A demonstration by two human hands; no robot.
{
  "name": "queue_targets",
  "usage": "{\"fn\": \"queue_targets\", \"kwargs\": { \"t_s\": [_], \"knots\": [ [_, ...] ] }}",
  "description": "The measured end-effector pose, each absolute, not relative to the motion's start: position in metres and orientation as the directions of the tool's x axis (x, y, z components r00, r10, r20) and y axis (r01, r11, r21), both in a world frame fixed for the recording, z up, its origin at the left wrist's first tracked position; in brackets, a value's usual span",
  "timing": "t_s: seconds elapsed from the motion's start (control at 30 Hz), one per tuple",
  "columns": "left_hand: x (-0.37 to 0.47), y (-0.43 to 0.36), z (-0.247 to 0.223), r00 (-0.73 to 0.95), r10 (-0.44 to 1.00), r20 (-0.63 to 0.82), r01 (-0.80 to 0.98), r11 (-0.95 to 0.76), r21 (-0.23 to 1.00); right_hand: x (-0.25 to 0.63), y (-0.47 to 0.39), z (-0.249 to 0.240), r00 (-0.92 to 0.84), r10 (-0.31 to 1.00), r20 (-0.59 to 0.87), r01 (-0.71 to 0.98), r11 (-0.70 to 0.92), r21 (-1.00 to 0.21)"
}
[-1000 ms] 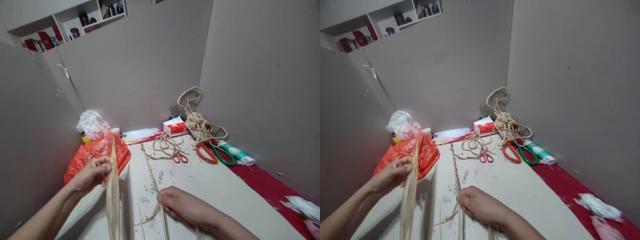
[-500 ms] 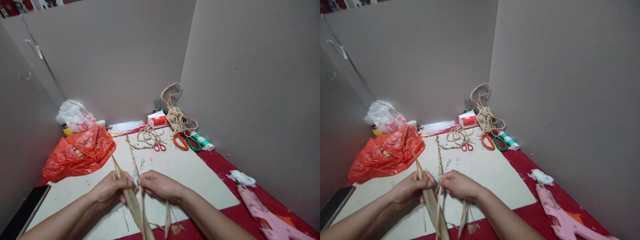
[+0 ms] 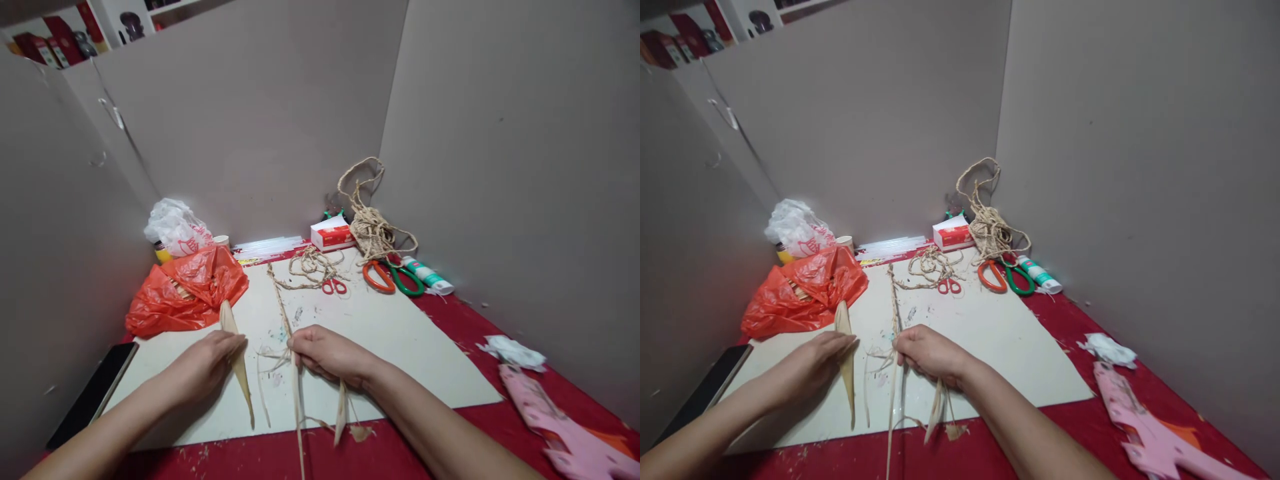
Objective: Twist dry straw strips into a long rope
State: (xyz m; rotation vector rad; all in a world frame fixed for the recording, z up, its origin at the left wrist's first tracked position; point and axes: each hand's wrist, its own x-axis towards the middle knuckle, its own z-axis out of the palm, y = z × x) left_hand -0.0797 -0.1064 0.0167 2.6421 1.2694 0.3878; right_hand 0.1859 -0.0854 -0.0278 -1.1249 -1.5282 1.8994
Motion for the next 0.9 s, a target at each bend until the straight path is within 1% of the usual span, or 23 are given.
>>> {"fn": "queue_targets", "kwargs": {
  "t_s": [0.03,0.07,0.1,0.13,0.2,0.23,0.27,0.3,0.33,0.37,0.43,0.5,0.57,0.6,0.63,0.67,0.7,0.73,0.8,0.9],
  "knots": [
    [-0.081,-0.111,0.021,0.568,0.820,0.074,0.757,-0.555,0.344,0.186,-0.085,-0.030,-0.565,0.765,-0.308,0.135,-0.283,-0.950],
    [-0.082,-0.114,0.027,0.507,0.861,0.044,0.779,-0.479,0.404,0.186,-0.085,-0.031,-0.566,0.766,-0.305,0.130,-0.283,-0.950],
    [-0.084,-0.114,0.032,0.430,0.902,0.042,0.797,-0.401,0.451,0.185,-0.085,-0.032,-0.566,0.767,-0.302,0.127,-0.282,-0.951],
    [-0.086,-0.111,0.037,0.334,0.939,0.081,0.814,-0.331,0.477,0.185,-0.086,-0.033,-0.567,0.767,-0.300,0.124,-0.280,-0.952],
    [-0.090,-0.098,0.037,0.141,0.979,0.148,0.865,-0.195,0.462,0.184,-0.087,-0.032,-0.571,0.766,-0.296,0.118,-0.280,-0.953],
    [-0.092,-0.088,0.034,0.064,0.987,0.150,0.902,-0.122,0.414,0.183,-0.088,-0.031,-0.572,0.765,-0.295,0.115,-0.282,-0.953],
    [-0.093,-0.078,0.028,0.001,0.993,0.122,0.925,-0.047,0.376,0.182,-0.089,-0.030,-0.571,0.766,-0.295,0.112,-0.284,-0.952],
    [-0.094,-0.067,0.020,-0.079,0.995,0.069,0.924,0.047,0.379,0.182,-0.089,-0.028,-0.570,0.766,-0.295,0.110,-0.285,-0.952],
    [-0.095,-0.058,0.013,-0.138,0.990,0.017,0.900,0.118,0.420,0.182,-0.090,-0.027,-0.569,0.768,-0.294,0.109,-0.284,-0.953],
    [-0.095,-0.050,0.006,-0.149,0.989,-0.001,0.888,0.135,0.441,0.181,-0.090,-0.027,-0.568,0.770,-0.291,0.109,-0.280,-0.954],
    [-0.093,-0.042,-0.003,-0.130,0.991,-0.023,0.853,0.124,0.507,0.181,-0.090,-0.027,-0.572,0.773,-0.275,0.100,-0.267,-0.959],
    [-0.087,-0.045,-0.004,-0.075,0.997,-0.022,0.821,0.074,0.567,0.181,-0.090,-0.029,-0.574,0.779,-0.253,0.085,-0.251,-0.964],
    [-0.078,-0.054,0.001,-0.023,0.999,-0.044,0.737,0.046,0.674,0.181,-0.089,-0.030,-0.570,0.786,-0.240,0.073,-0.243,-0.967],
    [-0.072,-0.061,0.004,0.004,0.997,-0.075,0.664,0.053,0.746,0.181,-0.089,-0.030,-0.568,0.788,-0.238,0.069,-0.243,-0.968],
    [-0.066,-0.067,0.007,0.040,0.991,-0.128,0.540,0.087,0.837,0.181,-0.090,-0.030,-0.568,0.788,-0.239,0.064,-0.246,-0.967],
    [-0.059,-0.074,0.010,0.089,0.977,-0.193,0.403,0.142,0.904,0.180,-0.090,-0.029,-0.568,0.787,-0.239,0.060,-0.250,-0.966],
    [-0.052,-0.080,0.012,0.144,0.957,-0.251,0.279,0.204,0.938,0.180,-0.090,-0.029,-0.569,0.787,-0.238,0.054,-0.253,-0.966],
    [-0.044,-0.085,0.012,0.197,0.935,-0.296,0.175,0.263,0.949,0.179,-0.091,-0.028,-0.568,0.788,-0.236,0.049,-0.254,-0.966],
    [-0.031,-0.093,0.011,0.291,0.892,-0.347,0.063,0.344,0.937,0.179,-0.091,-0.026,-0.566,0.792,-0.228,0.034,-0.254,-0.967],
    [-0.014,-0.099,0.006,0.395,0.846,-0.359,0.015,0.385,0.923,0.178,-0.091,-0.026,-0.566,0.797,-0.211,0.000,-0.256,-0.967]
  ]
}}
